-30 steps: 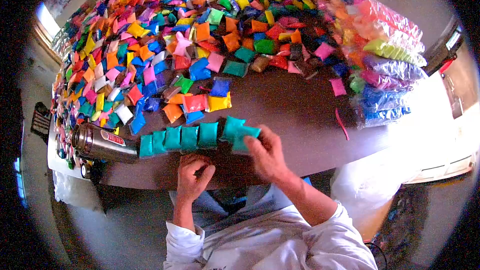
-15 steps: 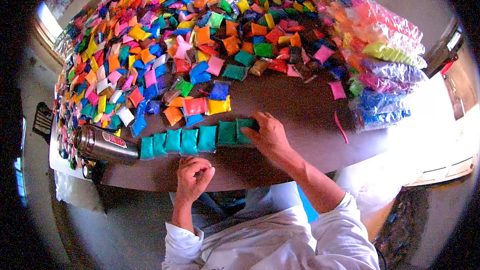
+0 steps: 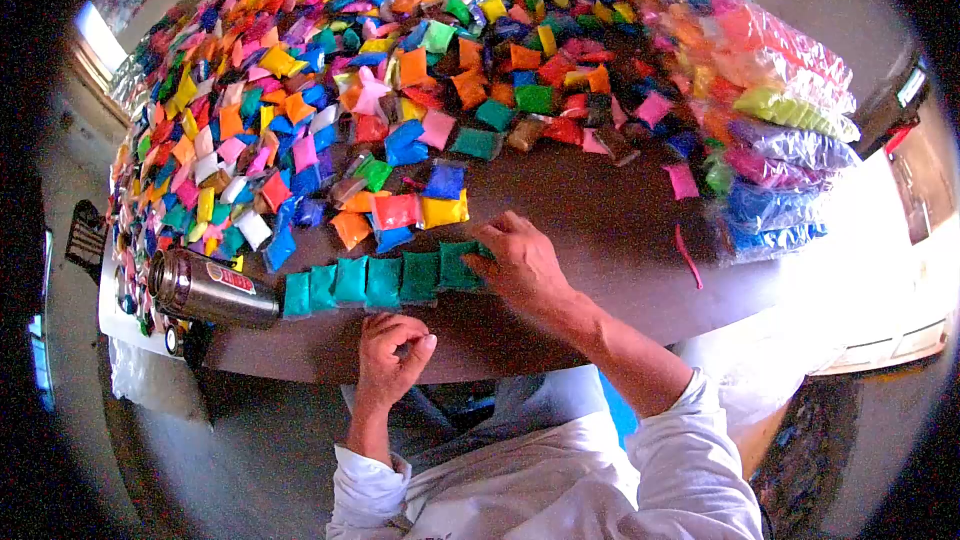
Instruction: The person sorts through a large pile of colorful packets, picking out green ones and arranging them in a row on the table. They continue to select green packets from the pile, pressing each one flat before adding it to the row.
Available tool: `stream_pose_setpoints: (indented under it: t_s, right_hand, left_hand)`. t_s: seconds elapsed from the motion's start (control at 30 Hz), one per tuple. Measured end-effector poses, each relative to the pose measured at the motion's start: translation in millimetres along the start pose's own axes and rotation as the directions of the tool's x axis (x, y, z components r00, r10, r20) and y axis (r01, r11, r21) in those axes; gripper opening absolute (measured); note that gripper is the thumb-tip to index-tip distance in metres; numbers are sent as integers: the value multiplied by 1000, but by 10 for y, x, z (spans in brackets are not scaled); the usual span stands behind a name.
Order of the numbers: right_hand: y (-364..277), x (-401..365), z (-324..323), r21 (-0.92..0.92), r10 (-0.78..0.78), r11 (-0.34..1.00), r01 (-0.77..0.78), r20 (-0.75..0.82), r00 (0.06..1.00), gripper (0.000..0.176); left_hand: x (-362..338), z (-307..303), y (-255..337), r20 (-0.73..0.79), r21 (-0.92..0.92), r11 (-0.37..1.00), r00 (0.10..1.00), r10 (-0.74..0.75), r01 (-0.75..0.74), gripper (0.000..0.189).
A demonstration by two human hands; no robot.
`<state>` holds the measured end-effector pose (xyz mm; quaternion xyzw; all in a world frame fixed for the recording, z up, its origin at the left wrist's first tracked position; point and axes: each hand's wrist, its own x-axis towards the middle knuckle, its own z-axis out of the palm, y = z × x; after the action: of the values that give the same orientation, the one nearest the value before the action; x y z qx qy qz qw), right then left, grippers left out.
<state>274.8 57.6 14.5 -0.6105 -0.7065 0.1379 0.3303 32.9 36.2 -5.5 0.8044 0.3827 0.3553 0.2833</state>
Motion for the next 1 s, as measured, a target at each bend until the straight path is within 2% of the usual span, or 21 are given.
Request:
stream_pose_setpoints:
  t_s: [0.03,0.13,0.27,0.37,0.43,0.5,0.6,0.67,0.7,0.77,0.8,0.87,0.9,0.97,1.0]
  right_hand:
    - [-9,14,19,-45,-79,996,79,16,997,31]
    - [38,28,92,-70,-124,989,129,66,990,29]
    - [70,48,74,-73,-137,987,140,52,989,24]
    - [184,147,71,37,-160,987,159,40,986,19]
    - [218,313,21,15,-33,999,35,-107,994,17]
    - [268,512,-46,5,-86,996,88,-162,983,18]
    - [265,816,-95,-44,-41,999,33,-207,977,24]
    - [361,1001,-16,-183,-142,978,98,-246,959,29]
    - [486,1071,79,-179,-143,979,100,-246,959,29]
    - [749,1179,260,-402,-310,900,169,-317,897,25]
    - [770,1216,232,-400,-310,900,170,-317,896,25]
    - [808,1273,178,-397,-261,901,173,-180,948,25]
    - [765,1254,149,-399,-263,901,174,-180,948,25]
    - [574,1139,35,-256,-267,949,183,-350,898,22]
    - [512,1056,-21,-258,-267,949,183,-347,899,22]
  left_hand:
    - [-2,0,-6,1,-5,1000,1000,5,-5,16]
    - [11,-7,21,-3,-1,1000,1000,6,-6,15]
    - [4,14,9,-3,16,1000,1000,14,-14,15]
    - [-1,14,9,-10,14,1000,1000,12,-12,14]
    - [-11,12,18,-17,9,1000,1000,1,-1,14]
    - [-8,2,34,-12,16,1000,1000,1,0,14]
    - [17,-5,51,-9,24,1000,1000,4,-4,14]
    - [4,-4,40,-11,30,1000,1000,0,0,13]
    - [-8,10,10,-13,21,1000,1000,1,-1,14]
    - [-15,17,-5,-16,16,1000,1000,1,-1,14]
    - [-13,16,-2,-24,17,1000,1000,6,-6,14]
    - [1,22,1,-34,17,1000,999,15,-15,13]
    - [2,28,3,-41,21,1000,999,23,-22,14]
    - [-6,35,2,-53,23,999,998,28,-27,15]
    - [-17,35,3,-47,7,1000,999,0,0,15]
